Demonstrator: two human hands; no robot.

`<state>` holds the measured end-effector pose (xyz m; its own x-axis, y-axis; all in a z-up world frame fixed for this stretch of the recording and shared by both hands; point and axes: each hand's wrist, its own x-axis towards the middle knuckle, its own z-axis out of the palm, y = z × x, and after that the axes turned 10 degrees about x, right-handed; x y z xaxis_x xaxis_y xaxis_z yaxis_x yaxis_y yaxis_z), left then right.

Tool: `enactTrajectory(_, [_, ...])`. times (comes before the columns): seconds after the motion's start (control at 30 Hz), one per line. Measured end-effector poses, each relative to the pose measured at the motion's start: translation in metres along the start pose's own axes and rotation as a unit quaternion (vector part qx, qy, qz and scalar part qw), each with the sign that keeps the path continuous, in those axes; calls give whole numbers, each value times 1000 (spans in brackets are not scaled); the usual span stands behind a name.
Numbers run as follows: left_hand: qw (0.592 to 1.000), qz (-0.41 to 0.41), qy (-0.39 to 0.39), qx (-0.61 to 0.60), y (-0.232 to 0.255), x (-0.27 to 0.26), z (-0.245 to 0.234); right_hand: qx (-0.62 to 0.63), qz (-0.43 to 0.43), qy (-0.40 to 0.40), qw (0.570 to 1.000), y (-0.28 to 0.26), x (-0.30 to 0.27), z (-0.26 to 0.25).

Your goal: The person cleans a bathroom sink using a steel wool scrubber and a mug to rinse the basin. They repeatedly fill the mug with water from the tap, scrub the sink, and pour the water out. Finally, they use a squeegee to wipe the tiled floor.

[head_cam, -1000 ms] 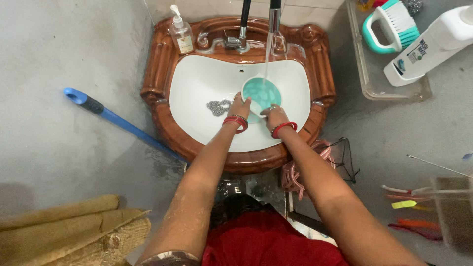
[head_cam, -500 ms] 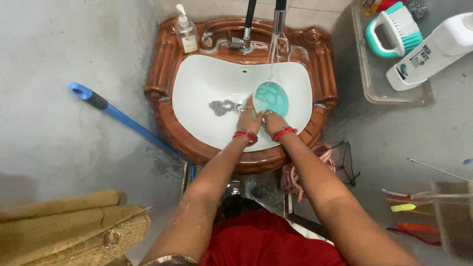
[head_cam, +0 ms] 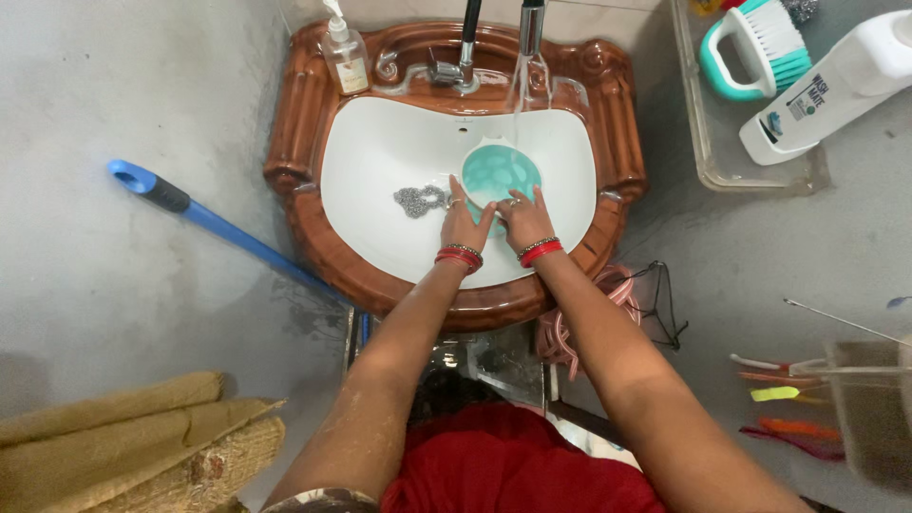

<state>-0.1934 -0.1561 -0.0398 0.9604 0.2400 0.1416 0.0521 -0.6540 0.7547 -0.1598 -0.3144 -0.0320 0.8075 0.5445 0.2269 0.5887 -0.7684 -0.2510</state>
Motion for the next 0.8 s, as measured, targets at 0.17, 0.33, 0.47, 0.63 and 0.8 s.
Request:
enactTrajectory(0.17, [1000, -13, -13, 1, 1, 1, -4, 27, -26, 35, 999, -7, -2, -10])
enactTrajectory(0.33, [999, 24, 23, 12, -6, 1, 4, 46, 22, -24, 998, -25, -1, -35])
enactTrajectory(0.47, [999, 28, 30, 18, -12, 2, 10, 51, 6, -27, 998, -22, -1, -33])
enactTrajectory(0.63, [999, 20, 16, 28, -7, 1, 7, 15, -23, 15, 1000, -1, -1, -2])
enactTrajectory(0.8, [999, 24, 18, 13, -2, -1, 2, 12, -10, 4, 1000, 9, 0, 8])
